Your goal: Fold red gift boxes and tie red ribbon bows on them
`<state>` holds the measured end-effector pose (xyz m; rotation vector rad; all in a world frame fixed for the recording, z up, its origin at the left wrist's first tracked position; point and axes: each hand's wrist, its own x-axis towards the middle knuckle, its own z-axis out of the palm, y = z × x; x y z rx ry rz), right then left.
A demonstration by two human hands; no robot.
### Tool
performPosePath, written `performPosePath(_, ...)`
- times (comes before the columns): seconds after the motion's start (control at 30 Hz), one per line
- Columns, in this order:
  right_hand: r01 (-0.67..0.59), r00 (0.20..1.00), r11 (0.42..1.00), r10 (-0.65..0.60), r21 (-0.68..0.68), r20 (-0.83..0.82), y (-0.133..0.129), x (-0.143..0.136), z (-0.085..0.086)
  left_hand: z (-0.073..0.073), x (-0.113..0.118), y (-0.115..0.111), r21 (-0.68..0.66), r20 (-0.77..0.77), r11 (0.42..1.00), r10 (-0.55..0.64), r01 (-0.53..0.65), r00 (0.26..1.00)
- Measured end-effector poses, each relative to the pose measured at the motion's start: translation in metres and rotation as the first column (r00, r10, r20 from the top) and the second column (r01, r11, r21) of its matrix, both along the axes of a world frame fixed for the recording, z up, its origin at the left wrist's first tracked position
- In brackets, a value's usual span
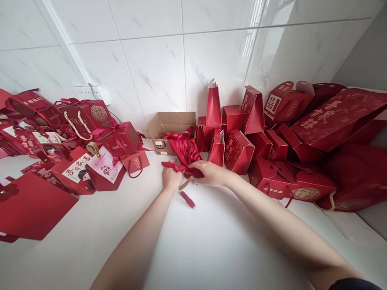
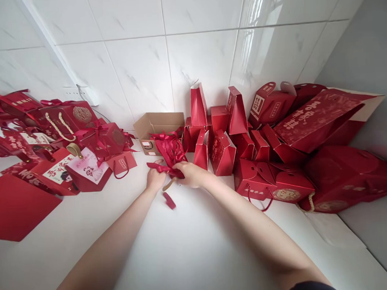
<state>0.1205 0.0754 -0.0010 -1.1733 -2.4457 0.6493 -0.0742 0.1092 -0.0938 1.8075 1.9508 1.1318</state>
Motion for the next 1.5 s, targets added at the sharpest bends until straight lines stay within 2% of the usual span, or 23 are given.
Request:
performPosePath(0.07, -0.038, 0.999, 0.998, 0.038, -0.045, 0.001, -0.005, 0.013, -0.007, 0.0, 0.002, -0.001, 0.011, 0.03, 1.0, -0.019, 0.019, 0.999)
performPosePath(0.17, 0.0, 1.0, 1.0, 0.0, -0.007, 0.0, -0.01, 0.03, -0.005, 0.0, 0.004, -0.001, 0.019, 0.091, 0.999, -0.028, 0.026, 0.995)
performPosePath(0.27, 0.0, 0.999, 1.0, 0.0, 0.023, 0.035, -0.017, 0.043, 0.004, -0.001, 0.002, 0.0, 0.017, 0.176, 0.999, -0.049, 0.047, 0.983)
performPosePath(0.37, -0.013, 0.997, 1.0, 0.015, -0.027, 0.072, -0.025, 0.055, 0.016, -0.001, 0.0, 0.001, 0.024, 0.279, 0.998, -0.07, 0.065, 0.958)
performPosePath(0.47, 0.055, 0.991, 0.997, -0.046, -0.062, 0.126, -0.032, 0.061, 0.026, -0.001, 0.001, 0.001, 0.042, 0.387, 0.997, -0.072, 0.06, 0.919)
performPosePath(0.53, 0.081, 0.985, 0.995, -0.072, -0.05, 0.16, -0.035, 0.058, 0.027, 0.0, 0.002, 0.0, 0.07, 0.457, 0.996, -0.074, 0.047, 0.887)
performPosePath(0.63, 0.025, 0.983, 0.999, -0.018, -0.035, 0.183, -0.041, 0.038, 0.017, 0.001, 0.003, 0.002, 0.141, 0.558, 0.99, -0.058, -0.026, 0.828)
performPosePath(0.73, -0.09, 0.977, 0.991, 0.107, -0.098, 0.186, -0.048, 0.01, -0.002, 0.0, -0.006, 0.007, 0.212, 0.64, 0.96, 0.003, -0.18, 0.768)
performPosePath(0.8, -0.133, 0.96, 0.977, 0.17, -0.169, 0.222, -0.05, -0.001, -0.013, 0.001, -0.016, 0.011, 0.251, 0.676, 0.92, 0.056, -0.302, 0.734)
performPosePath(0.9, -0.133, 0.958, 0.973, 0.174, -0.187, 0.227, -0.047, 0.005, -0.012, 0.014, -0.03, 0.015, 0.316, 0.696, 0.836, 0.117, -0.448, 0.709)
performPosePath(1.0, -0.15, 0.983, 0.968, 0.168, -0.2, 0.074, -0.042, 0.028, 0.01, 0.05, -0.032, 0.009, 0.427, 0.658, 0.762, 0.109, -0.488, 0.745)
performPosePath(1.03, -0.15, 0.987, 0.963, 0.158, -0.223, 0.018, -0.042, 0.036, 0.019, 0.066, -0.028, 0.003, 0.481, 0.623, 0.744, 0.082, -0.463, 0.778)
performPosePath(1.07, -0.156, 0.988, 0.958, 0.15, -0.24, -0.044, -0.044, 0.044, 0.029, 0.083, -0.022, -0.004, 0.571, 0.533, 0.722, 0.034, -0.39, 0.845)
performPosePath(1.1, -0.178, 0.982, 0.952, 0.155, -0.247, -0.112, -0.046, 0.051, 0.039, 0.1, -0.014, -0.014, 0.622, 0.455, 0.726, -0.03, -0.294, 0.89)
performPosePath(1.13, -0.194, 0.972, 0.951, 0.152, -0.242, -0.182, -0.05, 0.057, 0.047, 0.116, -0.004, -0.026, 0.609, 0.413, 0.773, -0.115, -0.18, 0.904)
performPosePath(1.17, -0.202, 0.958, 0.953, 0.145, -0.227, -0.246, -0.054, 0.061, 0.053, 0.13, 0.006, -0.038, 0.521, 0.396, 0.853, -0.215, -0.025, 0.893)
performPosePath(1.2, -0.189, 0.948, 0.962, 0.126, -0.197, -0.293, -0.059, 0.064, 0.058, 0.142, 0.016, -0.051, 0.37, 0.388, 0.917, -0.299, 0.15, 0.871)
performPosePath(1.23, -0.152, 0.944, 0.976, 0.098, -0.153, -0.314, -0.063, 0.065, 0.062, 0.151, 0.026, -0.064, 0.201, 0.379, 0.934, -0.353, 0.297, 0.855)
performPosePath(1.27, -0.098, 0.948, 0.991, 0.063, -0.096, -0.311, -0.067, 0.066, 0.064, 0.156, 0.036, -0.076, 0.075, 0.374, 0.919, -0.386, 0.388, 0.843)
performPosePath(1.33, 0.024, 0.969, 0.999, -0.012, 0.044, -0.247, -0.074, 0.067, 0.065, 0.161, 0.05, -0.094, -0.062, 0.361, 0.865, -0.445, 0.497, 0.82)
performPosePath(1.4, 0.091, 0.984, 0.984, -0.065, 0.156, -0.164, -0.078, 0.067, 0.066, 0.159, 0.058, -0.102, -0.075, 0.375, 0.847, -0.465, 0.526, 0.802)
performPosePath(1.5, 0.101, 0.994, 0.957, -0.085, 0.272, -0.069, -0.086, 0.063, 0.073, 0.157, 0.058, -0.1, -0.039, 0.445, 0.869, -0.426, 0.493, 0.787)
